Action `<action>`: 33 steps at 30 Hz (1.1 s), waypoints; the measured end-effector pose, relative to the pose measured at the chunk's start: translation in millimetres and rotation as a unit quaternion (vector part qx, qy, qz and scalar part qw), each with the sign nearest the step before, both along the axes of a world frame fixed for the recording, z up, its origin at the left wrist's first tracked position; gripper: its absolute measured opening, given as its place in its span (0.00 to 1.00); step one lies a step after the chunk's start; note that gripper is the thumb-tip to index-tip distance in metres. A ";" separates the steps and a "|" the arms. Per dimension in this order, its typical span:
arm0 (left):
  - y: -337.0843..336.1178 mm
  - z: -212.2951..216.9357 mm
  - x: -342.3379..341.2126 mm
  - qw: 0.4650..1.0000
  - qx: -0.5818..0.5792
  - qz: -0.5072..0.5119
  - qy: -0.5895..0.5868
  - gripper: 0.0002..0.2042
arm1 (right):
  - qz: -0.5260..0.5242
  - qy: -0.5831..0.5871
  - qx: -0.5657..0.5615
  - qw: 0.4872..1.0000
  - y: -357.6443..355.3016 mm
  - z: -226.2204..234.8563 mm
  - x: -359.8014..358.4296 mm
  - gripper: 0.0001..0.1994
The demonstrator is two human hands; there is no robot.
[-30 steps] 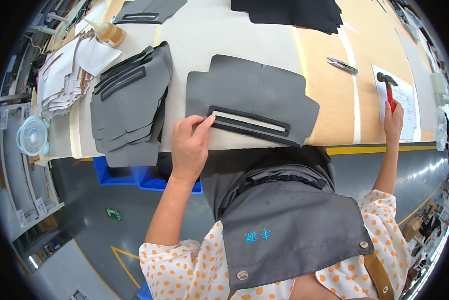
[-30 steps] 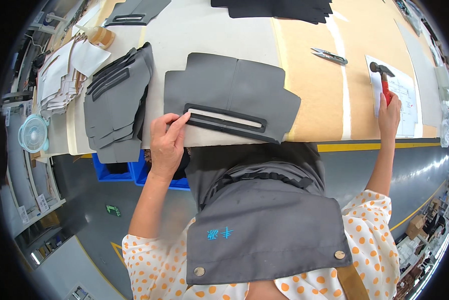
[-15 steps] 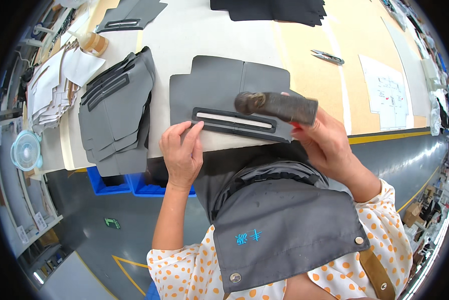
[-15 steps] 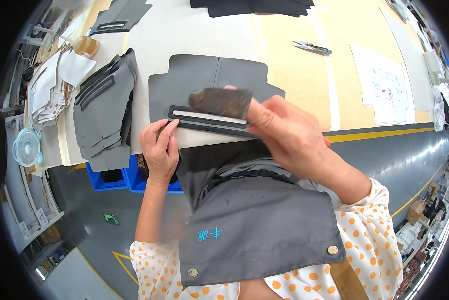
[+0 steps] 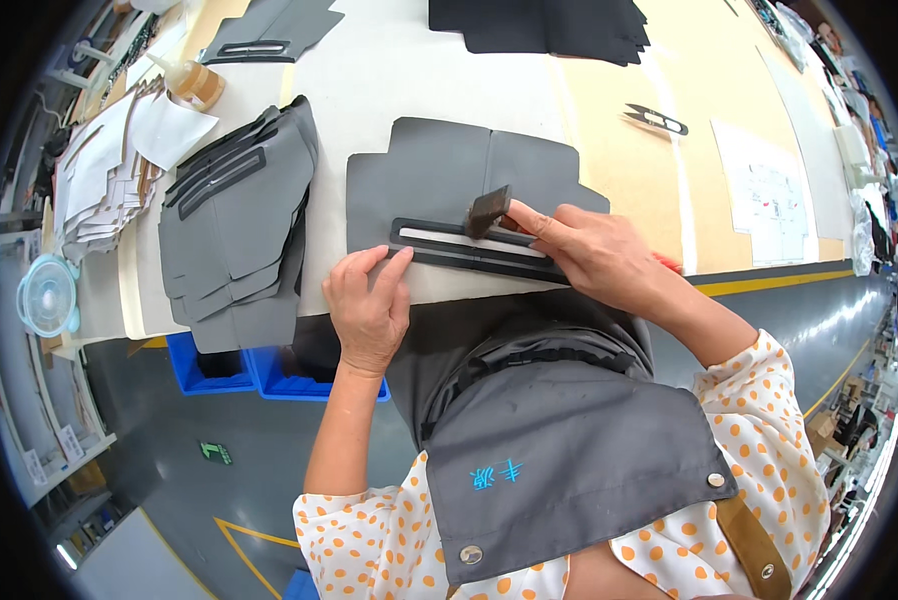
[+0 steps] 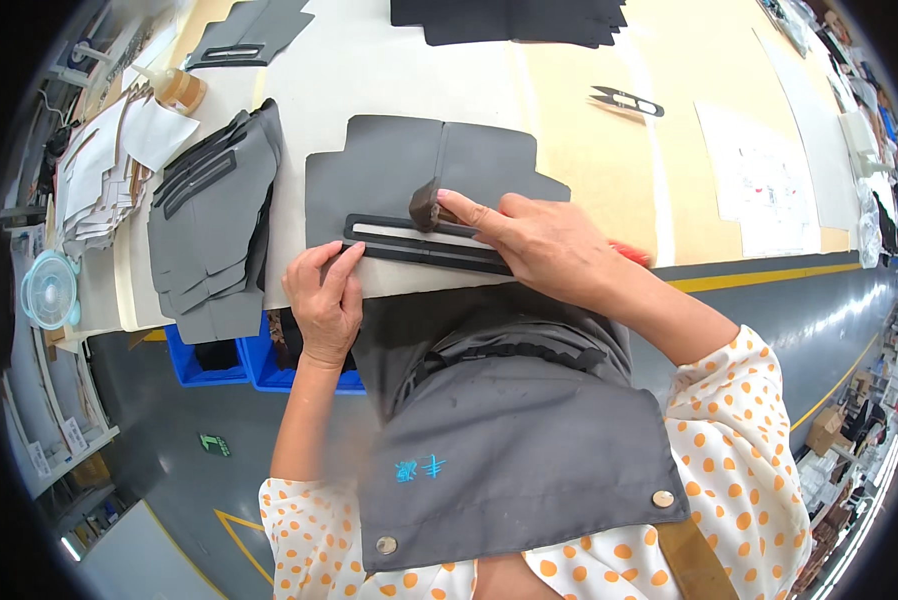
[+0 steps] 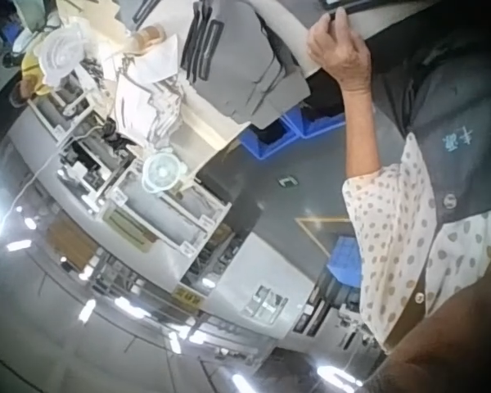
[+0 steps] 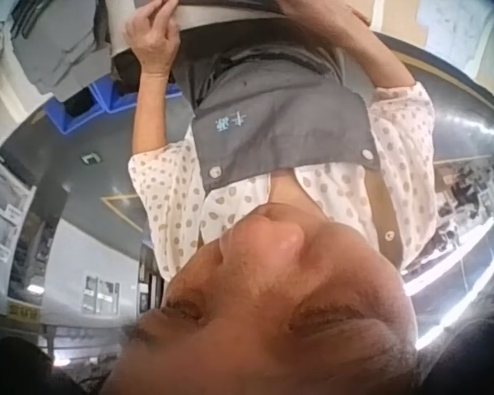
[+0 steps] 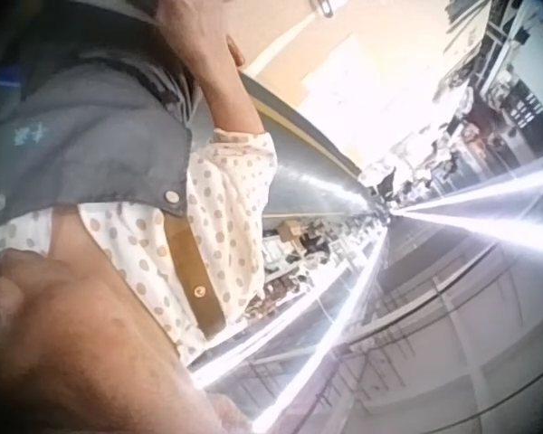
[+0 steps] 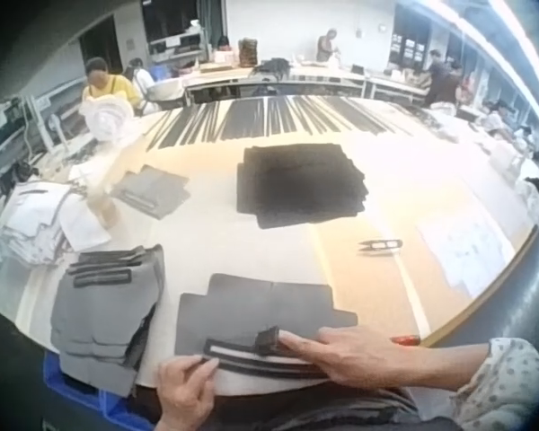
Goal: The recorder is assembling a leather component, likely a pocket or panel, by aligning a metal or plastic frame into a cutout and securing it.
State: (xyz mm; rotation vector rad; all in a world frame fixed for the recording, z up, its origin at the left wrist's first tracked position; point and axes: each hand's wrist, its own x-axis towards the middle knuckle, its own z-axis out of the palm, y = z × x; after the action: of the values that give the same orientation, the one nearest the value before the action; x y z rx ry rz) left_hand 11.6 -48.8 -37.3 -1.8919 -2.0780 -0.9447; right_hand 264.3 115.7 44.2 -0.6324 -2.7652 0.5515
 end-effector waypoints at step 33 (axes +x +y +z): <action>-5.1 5.9 11.2 1.000 0.014 -0.003 0.020 0.20 | -0.390 0.107 -0.212 0.890 38.2 7.8 107.3 0.25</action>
State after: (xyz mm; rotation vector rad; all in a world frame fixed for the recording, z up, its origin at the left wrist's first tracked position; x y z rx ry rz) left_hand 22.8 -53.8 -31.4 -1.8880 -2.0274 -0.9246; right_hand 371.6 154.0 52.0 -1.5583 -1.9311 0.9419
